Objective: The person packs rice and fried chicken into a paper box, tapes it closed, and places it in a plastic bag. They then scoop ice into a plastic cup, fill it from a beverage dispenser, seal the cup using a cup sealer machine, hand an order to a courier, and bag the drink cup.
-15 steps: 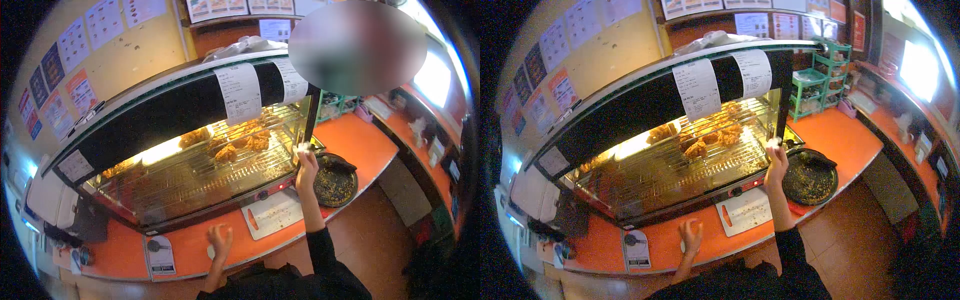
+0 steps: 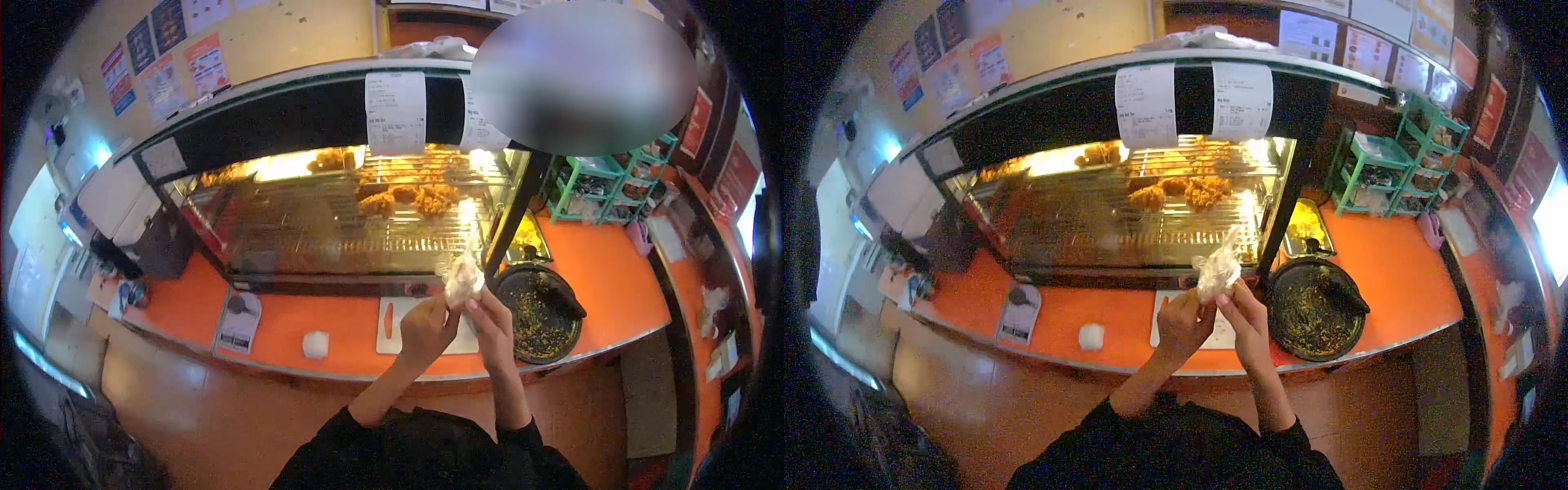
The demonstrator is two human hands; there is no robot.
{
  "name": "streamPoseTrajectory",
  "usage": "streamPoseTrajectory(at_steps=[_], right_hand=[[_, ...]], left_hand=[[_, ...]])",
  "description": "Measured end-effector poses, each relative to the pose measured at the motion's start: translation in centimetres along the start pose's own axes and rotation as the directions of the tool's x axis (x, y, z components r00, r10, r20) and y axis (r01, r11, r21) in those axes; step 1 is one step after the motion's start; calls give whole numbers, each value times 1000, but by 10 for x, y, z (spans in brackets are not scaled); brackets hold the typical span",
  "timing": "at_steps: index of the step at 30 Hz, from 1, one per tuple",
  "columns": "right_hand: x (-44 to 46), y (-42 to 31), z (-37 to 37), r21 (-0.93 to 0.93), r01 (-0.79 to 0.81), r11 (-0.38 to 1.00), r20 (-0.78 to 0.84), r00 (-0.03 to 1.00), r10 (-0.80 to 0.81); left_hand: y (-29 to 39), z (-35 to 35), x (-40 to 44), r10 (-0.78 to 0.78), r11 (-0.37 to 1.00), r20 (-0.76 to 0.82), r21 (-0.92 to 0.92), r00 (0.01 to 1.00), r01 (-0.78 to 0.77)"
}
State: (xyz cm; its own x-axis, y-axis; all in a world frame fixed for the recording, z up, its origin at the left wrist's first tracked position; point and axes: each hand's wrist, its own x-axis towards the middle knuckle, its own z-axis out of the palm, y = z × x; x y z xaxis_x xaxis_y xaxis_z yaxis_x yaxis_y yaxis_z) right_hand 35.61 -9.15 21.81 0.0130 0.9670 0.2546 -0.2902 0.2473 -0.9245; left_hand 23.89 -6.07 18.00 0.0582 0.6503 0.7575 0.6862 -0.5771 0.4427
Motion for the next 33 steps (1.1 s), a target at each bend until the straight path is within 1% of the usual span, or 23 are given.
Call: streamPoseTrajectory(at_steps=[2,4,5,6,7,9,10,11,13,14,15,16,18,20,21,23,24,25,27,29,30,31,33], right_hand=[[-3,0,-15,-8,-19,1000,82,996,20],[-1,-2,-18,-96,109,989,142,985,-95],[0,8,-21,-327,295,898,182,952,-246],[-5,-3,-7,-488,381,785,148,923,-356],[-10,6,-6,-516,377,769,148,924,-354],[-23,23,2,-527,415,742,171,907,-386],[-33,8,9,-540,277,795,245,955,-166],[-40,18,15,-472,227,852,268,958,-106],[-54,56,20,-388,159,908,325,945,-26],[-62,80,19,-405,375,834,436,881,-184],[-69,93,23,-387,582,716,546,770,-331],[-77,87,36,-361,584,728,569,756,-324],[-87,75,66,-243,269,932,462,877,-132],[-106,70,92,-205,269,941,489,861,-140],[-117,49,114,-444,215,870,523,851,57],[-144,81,142,-361,559,746,656,721,-222],[-158,97,155,-306,702,643,696,626,-352],[-175,94,180,-229,758,611,715,557,-423],[-220,79,236,-83,715,695,731,518,-445],[-274,63,290,48,595,802,769,491,-410],[-304,57,312,97,511,854,793,479,-377],[-333,53,332,134,422,897,820,461,-339],[-382,54,367,135,243,961,871,433,-232]], left_hand=[[9,3,-18,60,991,8,-124,998,-58],[24,-2,-38,43,997,58,-66,997,-39],[31,-6,-52,-35,990,106,-135,994,49],[37,-10,-65,-111,969,162,-201,981,143],[41,-13,-77,-120,987,137,-90,983,133],[42,-13,-104,-186,979,98,-72,978,193],[49,-20,-109,-235,969,57,-66,970,238],[58,-30,-114,-241,964,8,-114,970,241],[55,-44,-137,-258,963,7,-71,966,258],[56,-53,-150,-252,966,22,-53,968,253],[58,-61,-160,-272,962,-1,-31,962,272],[62,-70,-170,-315,946,19,-76,949,316],[68,-89,-189,-365,925,7,-106,931,364],[77,-106,-214,-483,855,106,-156,869,494],[75,-113,-231,-496,855,70,-137,866,500],[71,-131,-268,-513,850,-111,71,851,521],[75,-144,-280,-529,830,-173,102,831,549],[79,-162,-291,-620,744,-247,115,745,658],[92,-216,-312,-692,585,-429,138,581,799],[109,-279,-335,-901,292,-279,177,332,940],[107,-295,-362,-887,225,-376,151,267,963],[101,-302,-396,-824,322,-415,219,386,921],[106,-327,-443,-744,368,-482,283,464,885]])
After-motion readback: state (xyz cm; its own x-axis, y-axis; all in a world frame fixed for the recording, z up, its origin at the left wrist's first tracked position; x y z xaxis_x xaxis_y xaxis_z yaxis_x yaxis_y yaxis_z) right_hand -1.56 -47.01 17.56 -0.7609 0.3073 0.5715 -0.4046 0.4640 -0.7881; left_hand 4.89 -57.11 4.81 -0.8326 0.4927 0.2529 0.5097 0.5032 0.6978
